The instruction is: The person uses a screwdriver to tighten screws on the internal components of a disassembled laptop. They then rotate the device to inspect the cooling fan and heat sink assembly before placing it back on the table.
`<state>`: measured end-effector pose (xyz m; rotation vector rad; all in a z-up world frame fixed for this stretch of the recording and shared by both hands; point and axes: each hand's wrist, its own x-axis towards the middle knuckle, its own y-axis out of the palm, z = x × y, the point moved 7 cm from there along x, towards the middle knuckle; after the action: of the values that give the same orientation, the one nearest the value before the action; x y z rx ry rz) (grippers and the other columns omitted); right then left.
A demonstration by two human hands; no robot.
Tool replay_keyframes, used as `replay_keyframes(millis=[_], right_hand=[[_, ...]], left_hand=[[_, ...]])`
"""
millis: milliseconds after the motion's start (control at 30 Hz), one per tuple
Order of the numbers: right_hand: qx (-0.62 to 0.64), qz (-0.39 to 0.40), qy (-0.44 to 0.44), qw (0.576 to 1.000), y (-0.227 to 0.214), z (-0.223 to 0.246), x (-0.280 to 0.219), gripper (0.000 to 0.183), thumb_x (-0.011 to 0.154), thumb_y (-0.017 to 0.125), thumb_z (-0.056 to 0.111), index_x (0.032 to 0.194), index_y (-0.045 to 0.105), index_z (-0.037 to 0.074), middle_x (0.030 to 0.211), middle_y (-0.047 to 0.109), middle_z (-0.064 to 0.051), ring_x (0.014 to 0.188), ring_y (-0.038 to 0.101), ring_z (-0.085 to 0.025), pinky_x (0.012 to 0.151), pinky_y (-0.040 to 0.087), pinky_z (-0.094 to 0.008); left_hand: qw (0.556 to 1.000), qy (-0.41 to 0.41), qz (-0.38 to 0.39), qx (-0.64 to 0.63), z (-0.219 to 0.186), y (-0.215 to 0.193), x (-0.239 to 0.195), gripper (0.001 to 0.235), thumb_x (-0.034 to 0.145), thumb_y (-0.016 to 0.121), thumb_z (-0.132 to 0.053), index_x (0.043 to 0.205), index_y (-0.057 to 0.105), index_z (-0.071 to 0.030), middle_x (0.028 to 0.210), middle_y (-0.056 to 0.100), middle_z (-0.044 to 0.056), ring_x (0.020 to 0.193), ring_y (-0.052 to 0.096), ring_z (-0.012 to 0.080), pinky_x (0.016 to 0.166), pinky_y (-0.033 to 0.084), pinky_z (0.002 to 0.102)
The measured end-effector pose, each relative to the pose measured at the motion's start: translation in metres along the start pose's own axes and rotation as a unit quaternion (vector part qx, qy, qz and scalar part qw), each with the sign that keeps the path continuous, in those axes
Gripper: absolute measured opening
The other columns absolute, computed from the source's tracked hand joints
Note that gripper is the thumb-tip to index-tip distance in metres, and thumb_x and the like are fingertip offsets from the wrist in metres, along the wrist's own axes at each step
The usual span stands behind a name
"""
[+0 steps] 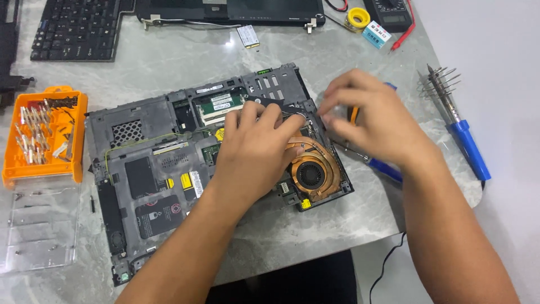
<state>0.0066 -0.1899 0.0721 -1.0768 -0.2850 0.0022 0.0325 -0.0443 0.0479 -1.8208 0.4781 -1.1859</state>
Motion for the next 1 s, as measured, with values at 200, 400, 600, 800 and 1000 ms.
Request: replay_keyframes(millis=[200, 400, 600, 800, 1000], right_hand=[[-0.004, -0.037, 0.013, 0.999, 0.019, -0.001, -0.010, 0.006, 0.083, 0.067, 0.009, 0.088, 0.071, 0.011, 0.097, 0.063, -0.005, 0.090, 0.061, -0.021, 0.082, 0.045, -0.032], [-0.111, -0.036, -0.064, 0.991, 0.025, 0.000, -0.017, 0.025, 0.080, 0.058, 0.004, 0.098, 0.072, 0.014, 0.100, 0.061, -0.003, 0.090, 0.060, -0.020, 0.075, 0.042, -0.039], [-0.140, -0.036, -0.096, 0.985, 0.028, -0.004, -0.020, 0.029, 0.079, 0.057, 0.001, 0.101, 0.071, 0.014, 0.103, 0.061, -0.004, 0.091, 0.061, -0.022, 0.078, 0.046, -0.039], [-0.171, -0.017, -0.050, 0.984, 0.025, 0.000, -0.016, 0.016, 0.080, 0.065, 0.008, 0.091, 0.072, 0.018, 0.100, 0.067, -0.002, 0.087, 0.067, -0.028, 0.078, 0.052, -0.039], [-0.224, 0.033, -0.075, 0.971, 0.025, 0.000, -0.016, 0.022, 0.077, 0.065, 0.007, 0.093, 0.071, 0.022, 0.104, 0.065, 0.002, 0.085, 0.068, -0.026, 0.077, 0.054, -0.038]], left_hand=[[0.999, -0.004, -0.011, 0.030, 0.000, -0.001, 0.000, 0.041, 0.069, 0.082, -0.042, 0.097, 0.062, -0.020, 0.086, 0.055, 0.000, 0.086, 0.050, 0.0262, 0.072, 0.038, 0.041], [1.000, 0.000, 0.003, -0.006, -0.002, 0.002, 0.002, 0.022, 0.077, 0.073, -0.015, 0.097, 0.064, -0.019, 0.083, 0.051, 0.001, 0.082, 0.045, 0.0269, 0.071, 0.036, 0.043], [0.997, -0.015, 0.051, -0.063, -0.001, 0.021, 0.007, 0.010, 0.084, 0.065, -0.019, 0.094, 0.063, -0.018, 0.088, 0.059, -0.002, 0.086, 0.052, 0.0259, 0.078, 0.036, 0.043], [0.989, -0.007, 0.061, -0.138, 0.003, 0.021, 0.008, 0.017, 0.082, 0.069, -0.018, 0.097, 0.071, -0.010, 0.082, 0.061, 0.005, 0.082, 0.053, 0.0225, 0.083, 0.031, 0.043], [0.982, -0.030, 0.110, -0.150, 0.005, 0.026, 0.009, 0.020, 0.085, 0.066, -0.020, 0.102, 0.071, -0.011, 0.089, 0.064, 0.004, 0.086, 0.055, 0.0203, 0.085, 0.030, 0.040]])
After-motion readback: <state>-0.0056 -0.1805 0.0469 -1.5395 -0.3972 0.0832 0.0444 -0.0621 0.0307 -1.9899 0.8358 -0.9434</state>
